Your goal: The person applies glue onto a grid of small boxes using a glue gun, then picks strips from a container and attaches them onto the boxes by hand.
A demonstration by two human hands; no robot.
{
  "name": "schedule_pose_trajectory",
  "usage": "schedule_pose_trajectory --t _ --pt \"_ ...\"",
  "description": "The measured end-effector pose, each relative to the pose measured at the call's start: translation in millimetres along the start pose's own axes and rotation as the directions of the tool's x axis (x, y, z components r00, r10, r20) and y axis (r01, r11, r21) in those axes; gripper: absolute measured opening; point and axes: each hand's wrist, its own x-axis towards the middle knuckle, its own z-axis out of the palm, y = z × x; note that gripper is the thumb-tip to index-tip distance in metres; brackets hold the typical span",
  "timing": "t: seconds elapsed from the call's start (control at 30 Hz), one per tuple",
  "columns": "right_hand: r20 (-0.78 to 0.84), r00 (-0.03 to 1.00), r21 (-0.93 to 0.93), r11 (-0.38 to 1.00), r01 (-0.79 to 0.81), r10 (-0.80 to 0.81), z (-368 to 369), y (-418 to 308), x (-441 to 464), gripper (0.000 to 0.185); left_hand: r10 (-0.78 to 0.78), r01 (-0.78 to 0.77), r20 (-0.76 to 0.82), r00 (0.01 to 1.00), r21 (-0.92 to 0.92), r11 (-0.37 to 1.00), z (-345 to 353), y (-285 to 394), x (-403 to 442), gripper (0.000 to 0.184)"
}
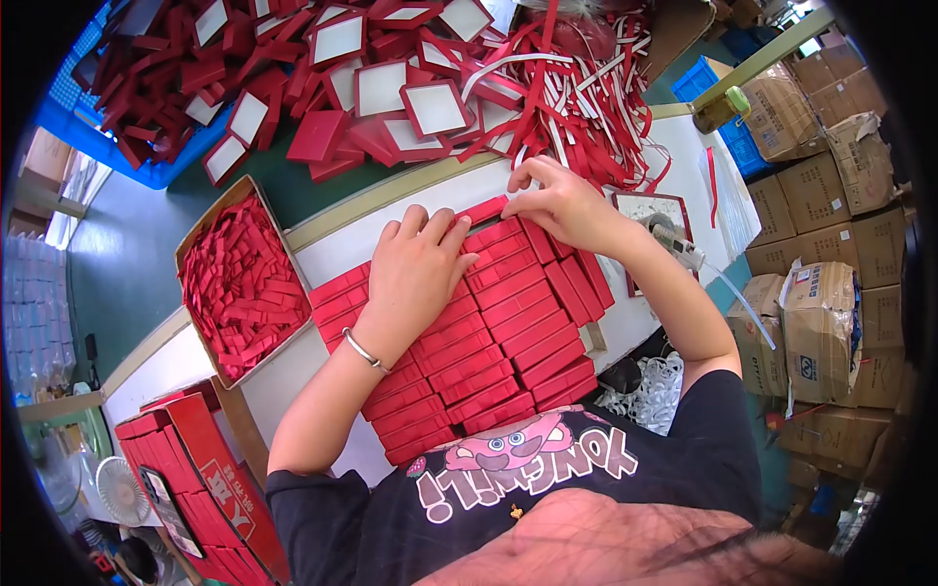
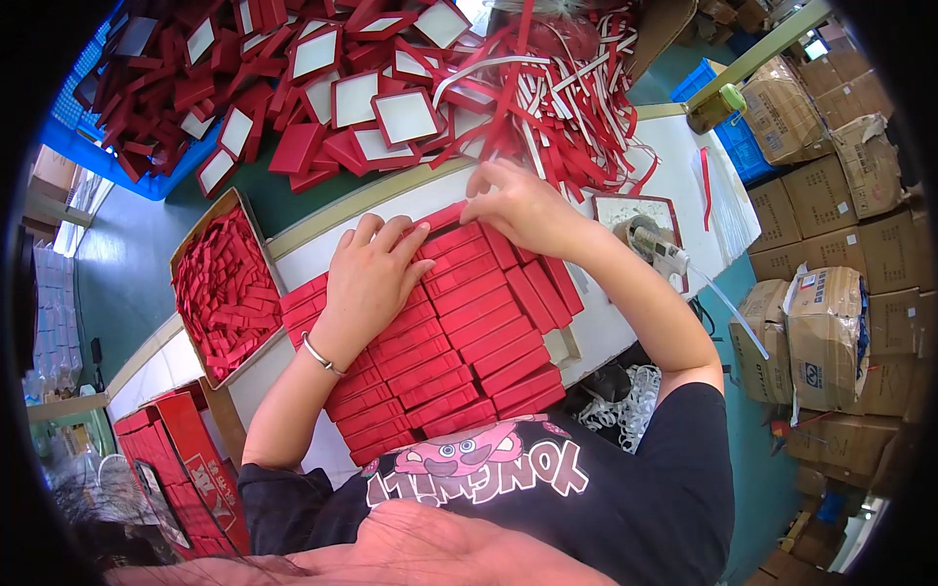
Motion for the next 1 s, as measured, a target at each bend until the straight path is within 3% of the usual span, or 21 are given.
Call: schedule_pose_trajectory --t 0.3,0.47,0.53,0.63,0.73,0.83,0.87,1.0 --pt "0.170 0.981 -0.256 0.957 0.136 -0.094 1.0 5.1 10.3 0.009 -0.017 0.014 -0.036 0.999 -0.076 0.997 4.0 0.4 -1.7 0.043" --pt "-0.222 0.972 0.146 0.988 -0.048 0.080 -40.2 -26.9 1.8 0.010 -0.025 0.014 -0.074 0.997 -0.147 0.989 6.6 -3.5 -5.8 0.042" --pt "-0.346 0.922 0.168 0.978 -0.123 0.175 -60.7 -43.8 -14.8 0.011 -0.023 0.009 -0.089 0.996 -0.159 0.987 6.6 -5.0 -6.0 0.042" --pt "-0.501 0.777 0.342 0.912 -0.227 0.381 -64.3 -53.2 -49.2 0.007 -0.019 -0.026 -0.229 0.973 -0.193 0.981 2.9 -2.5 -1.2 0.038" --pt "-0.506 0.726 0.354 0.879 -0.318 0.466 -50.8 -50.0 -82.4 0.004 0.043 -0.097 -0.230 0.972 -0.231 0.968 2.9 -4.6 -1.8 0.034" --pt "-0.345 0.681 0.495 0.742 -0.453 0.646 -25.4 -47.7 -101.4 0.010 0.084 -0.124 -0.166 0.983 -0.245 0.961 9.5 -2.7 -3.7 0.030" --pt "-0.316 0.752 0.361 0.806 -0.468 0.578 -20.0 -44.5 -102.6 0.015 0.091 -0.128 -0.164 0.982 -0.228 0.965 10.4 -1.9 -4.1 0.031" --pt "-0.249 0.890 0.217 0.918 -0.332 0.381 -0.8 -57.6 -68.1 0.008 0.097 -0.120 -0.131 0.987 -0.182 0.976 7.9 4.7 -3.0 0.035"
